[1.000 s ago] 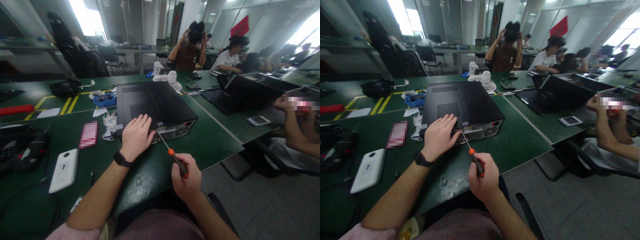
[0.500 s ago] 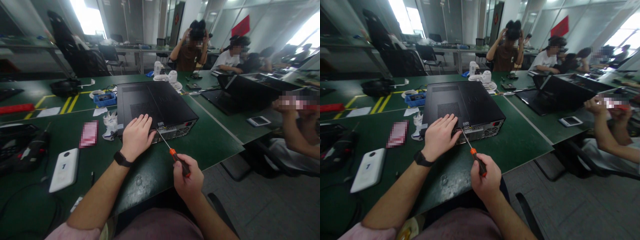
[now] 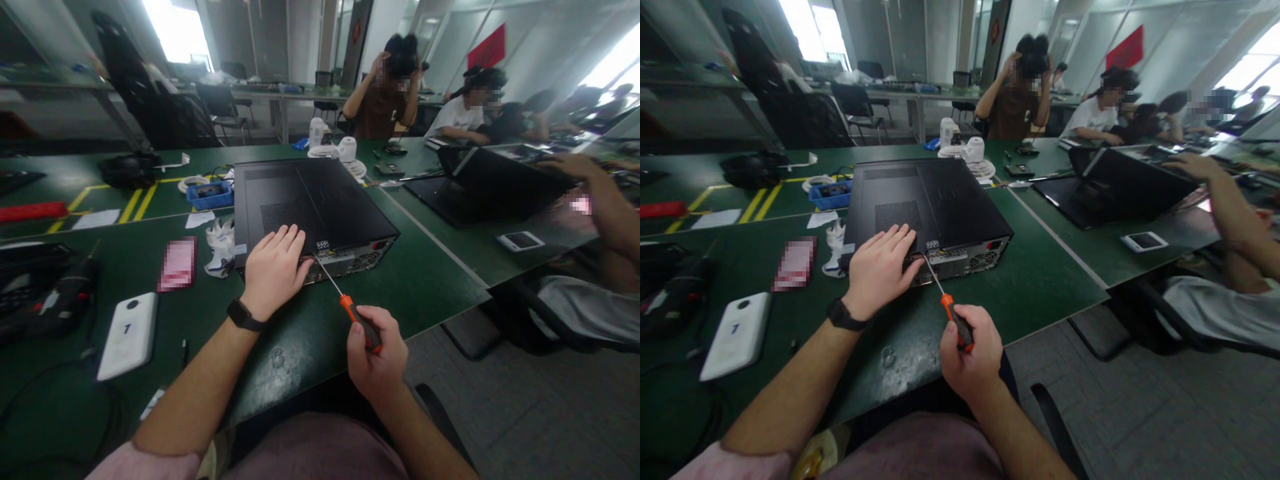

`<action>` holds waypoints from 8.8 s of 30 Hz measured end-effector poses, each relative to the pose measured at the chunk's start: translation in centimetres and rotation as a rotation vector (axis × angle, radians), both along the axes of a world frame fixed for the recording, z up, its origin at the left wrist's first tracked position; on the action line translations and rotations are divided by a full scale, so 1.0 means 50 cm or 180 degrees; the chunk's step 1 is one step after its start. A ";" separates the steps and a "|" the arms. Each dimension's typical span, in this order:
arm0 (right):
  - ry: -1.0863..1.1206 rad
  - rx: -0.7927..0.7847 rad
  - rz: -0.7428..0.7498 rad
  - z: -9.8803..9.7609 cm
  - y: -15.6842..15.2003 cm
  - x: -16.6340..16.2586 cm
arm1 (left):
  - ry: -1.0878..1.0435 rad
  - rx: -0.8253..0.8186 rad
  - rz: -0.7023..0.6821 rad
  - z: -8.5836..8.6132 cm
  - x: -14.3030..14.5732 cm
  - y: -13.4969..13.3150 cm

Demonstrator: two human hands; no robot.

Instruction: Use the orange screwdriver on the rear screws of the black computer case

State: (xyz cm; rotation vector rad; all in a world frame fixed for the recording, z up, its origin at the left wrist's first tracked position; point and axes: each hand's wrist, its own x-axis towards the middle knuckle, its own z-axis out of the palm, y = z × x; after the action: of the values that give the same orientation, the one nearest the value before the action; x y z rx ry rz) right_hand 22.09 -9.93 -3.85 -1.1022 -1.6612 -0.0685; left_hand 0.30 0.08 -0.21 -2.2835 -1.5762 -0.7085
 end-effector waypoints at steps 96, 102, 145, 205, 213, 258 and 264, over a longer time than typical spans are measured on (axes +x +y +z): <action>0.0046 -0.0068 -0.0059 0.001 -0.002 -0.006 | 0.0014 -0.0031 0.0014 0.004 0.000 -0.002; 0.0082 -0.0186 -0.0160 -0.016 0.000 0.003 | 0.0005 -0.0026 0.0024 0.004 0.000 -0.003; 0.0125 -0.0053 0.0271 0.000 0.002 -0.006 | -0.0083 -0.0148 -0.0006 0.007 -0.001 -0.005; 0.0241 -0.0167 0.0085 -0.028 -0.004 0.002 | -0.0041 -0.0076 0.0014 0.007 0.000 -0.005; 0.0135 -0.0090 0.0370 -0.002 0.003 -0.005 | 0.0031 -0.0051 0.0027 0.006 -0.002 -0.004; 0.0089 -0.0085 -0.0020 -0.005 -0.004 0.000 | -0.0093 -0.0110 -0.0011 0.007 0.000 -0.005; 0.0002 0.0022 -0.0062 -0.010 -0.002 0.000 | -0.0039 -0.0104 0.0012 0.006 -0.001 -0.004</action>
State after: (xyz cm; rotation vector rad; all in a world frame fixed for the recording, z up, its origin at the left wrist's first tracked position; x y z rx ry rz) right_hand 22.09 -10.04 -4.33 -1.1131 -1.6487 -0.0864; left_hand 0.24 -0.15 0.09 -2.3031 -1.6085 -0.7020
